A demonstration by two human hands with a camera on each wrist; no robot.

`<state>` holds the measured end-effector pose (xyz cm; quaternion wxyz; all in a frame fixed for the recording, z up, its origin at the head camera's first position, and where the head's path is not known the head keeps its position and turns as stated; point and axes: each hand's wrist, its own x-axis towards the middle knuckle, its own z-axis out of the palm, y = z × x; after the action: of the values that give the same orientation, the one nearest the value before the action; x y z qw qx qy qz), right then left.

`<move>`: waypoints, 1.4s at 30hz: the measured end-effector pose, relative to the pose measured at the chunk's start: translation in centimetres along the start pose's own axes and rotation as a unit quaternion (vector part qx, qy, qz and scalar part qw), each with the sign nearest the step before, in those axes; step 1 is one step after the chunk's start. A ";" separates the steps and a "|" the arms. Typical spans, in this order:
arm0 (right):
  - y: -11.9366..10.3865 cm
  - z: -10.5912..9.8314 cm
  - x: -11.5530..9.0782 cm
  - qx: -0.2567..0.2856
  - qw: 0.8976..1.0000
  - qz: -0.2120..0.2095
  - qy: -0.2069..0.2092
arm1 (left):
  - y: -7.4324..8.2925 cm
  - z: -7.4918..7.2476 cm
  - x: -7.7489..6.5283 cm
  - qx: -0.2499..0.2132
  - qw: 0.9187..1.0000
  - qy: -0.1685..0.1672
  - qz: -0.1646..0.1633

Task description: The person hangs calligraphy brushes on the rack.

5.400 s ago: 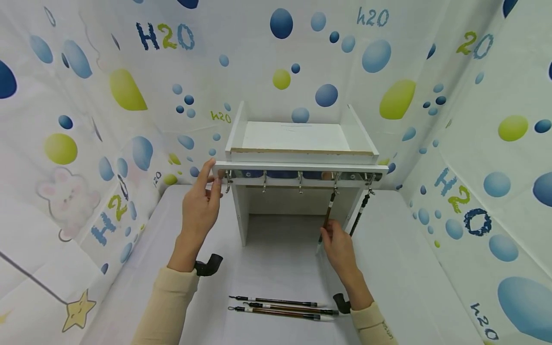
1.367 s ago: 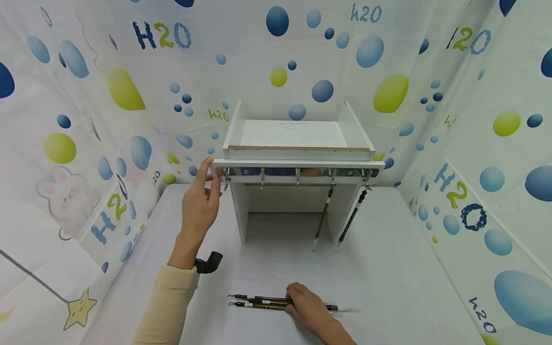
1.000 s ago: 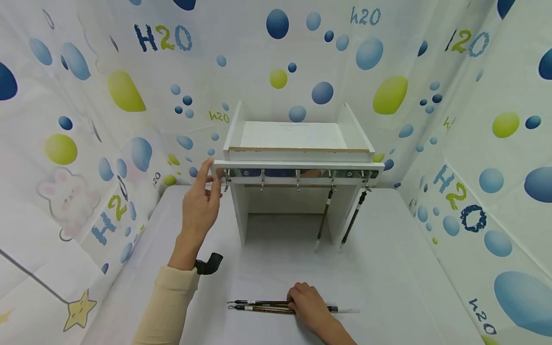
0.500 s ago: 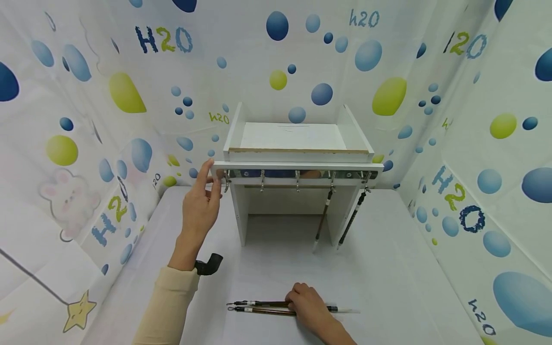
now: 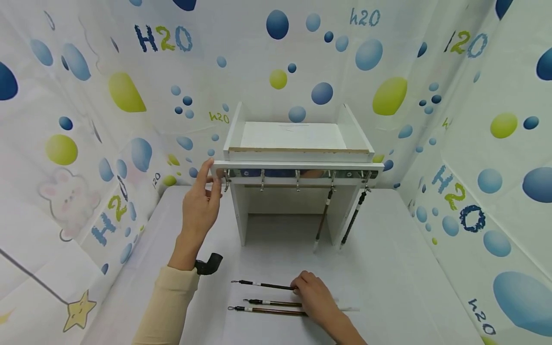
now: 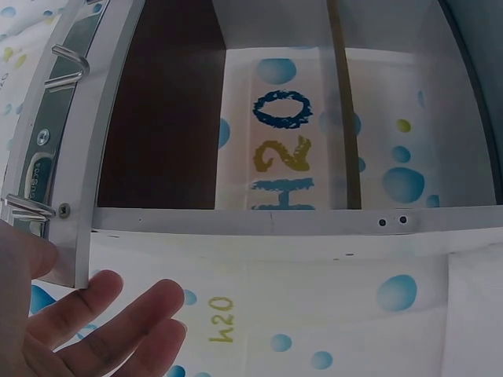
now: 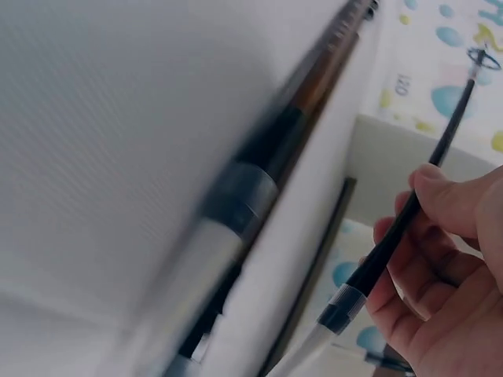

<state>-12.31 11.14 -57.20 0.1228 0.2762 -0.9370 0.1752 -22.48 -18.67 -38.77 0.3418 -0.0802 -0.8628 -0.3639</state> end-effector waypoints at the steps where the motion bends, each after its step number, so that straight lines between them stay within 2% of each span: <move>1: 0.1 -0.2 0.1 0.001 1.000 0.001 0.009 | 0.0 0.0 0.0 0.000 1.000 0.000 0.000; 11: 0.8 -2.6 0.9 0.026 0.995 0.007 0.100 | 0.0 0.0 0.1 0.000 1.000 -0.002 -0.001; 23: 1.1 -3.5 1.5 0.058 0.981 -0.014 0.186 | 0.0 0.0 0.1 -0.004 1.000 -0.004 -0.003; 32: 1.0 -4.4 2.1 0.063 0.977 -0.016 0.205 | 0.0 0.0 0.0 -0.005 1.000 -0.006 -0.006; 42: 0.7 -5.2 2.6 0.125 0.966 -0.001 0.226 | 0.0 0.0 0.0 -0.003 1.000 -0.008 -0.009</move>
<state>-14.11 12.51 -51.79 0.2963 0.2439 -0.8551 0.3487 -22.49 -18.66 -38.76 0.3318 -0.0761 -0.8650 -0.3686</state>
